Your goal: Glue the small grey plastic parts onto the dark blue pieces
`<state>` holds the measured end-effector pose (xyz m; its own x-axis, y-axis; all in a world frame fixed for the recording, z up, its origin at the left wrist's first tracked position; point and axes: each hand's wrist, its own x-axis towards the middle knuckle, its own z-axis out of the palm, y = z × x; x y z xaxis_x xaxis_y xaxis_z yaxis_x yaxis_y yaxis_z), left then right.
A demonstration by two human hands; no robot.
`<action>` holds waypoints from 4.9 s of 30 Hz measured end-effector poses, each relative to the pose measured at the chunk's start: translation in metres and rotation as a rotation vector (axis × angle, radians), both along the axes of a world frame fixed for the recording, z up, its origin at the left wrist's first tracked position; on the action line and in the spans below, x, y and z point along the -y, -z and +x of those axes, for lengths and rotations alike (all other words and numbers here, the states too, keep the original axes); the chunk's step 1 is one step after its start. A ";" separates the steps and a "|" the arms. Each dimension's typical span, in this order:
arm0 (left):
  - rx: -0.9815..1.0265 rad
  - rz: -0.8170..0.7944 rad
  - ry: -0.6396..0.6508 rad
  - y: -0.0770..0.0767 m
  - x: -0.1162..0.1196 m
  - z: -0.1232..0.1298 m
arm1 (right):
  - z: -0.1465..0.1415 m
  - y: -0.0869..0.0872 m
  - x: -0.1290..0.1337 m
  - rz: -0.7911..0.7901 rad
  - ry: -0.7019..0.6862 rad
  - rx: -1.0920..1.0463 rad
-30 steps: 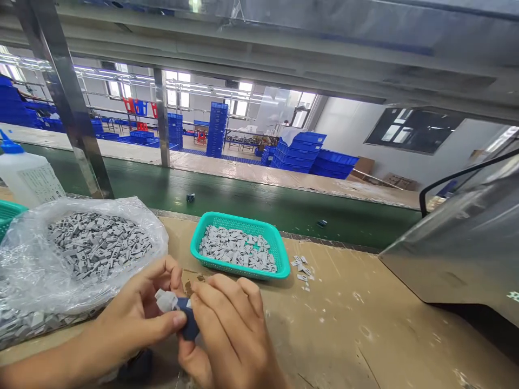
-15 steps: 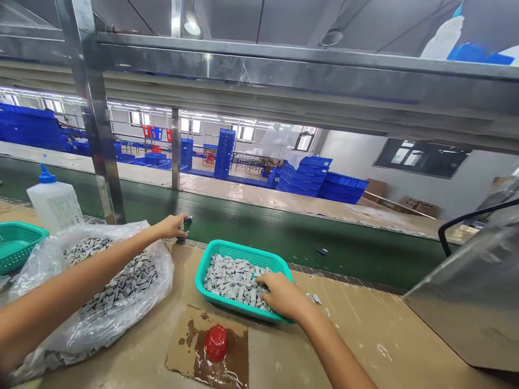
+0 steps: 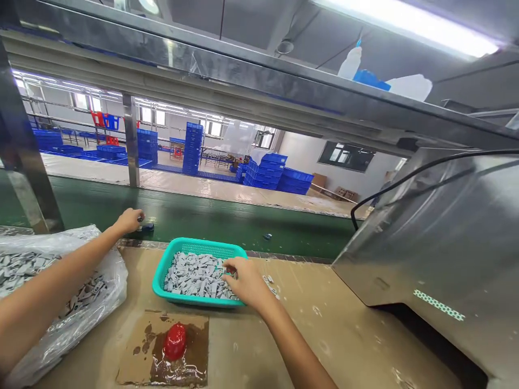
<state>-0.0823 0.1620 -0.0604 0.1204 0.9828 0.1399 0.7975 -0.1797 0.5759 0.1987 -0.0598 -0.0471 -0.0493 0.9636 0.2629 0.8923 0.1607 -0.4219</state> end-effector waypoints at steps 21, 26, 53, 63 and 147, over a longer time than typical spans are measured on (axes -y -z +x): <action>1.047 -0.976 0.488 -0.024 0.253 0.024 | -0.022 0.040 0.100 -0.228 -0.011 -0.327; 0.997 -0.990 0.457 -0.018 0.247 0.016 | -0.026 0.038 0.107 -0.086 -0.134 0.167; 1.023 -0.996 0.549 -0.021 0.260 0.018 | -0.022 0.041 0.104 -0.054 -0.268 -0.046; 1.177 -0.939 0.365 -0.014 0.255 0.024 | -0.026 0.049 0.113 0.053 -0.240 -0.155; -0.186 0.111 0.014 -0.022 0.037 -0.024 | -0.020 -0.002 -0.017 -0.196 -0.205 0.212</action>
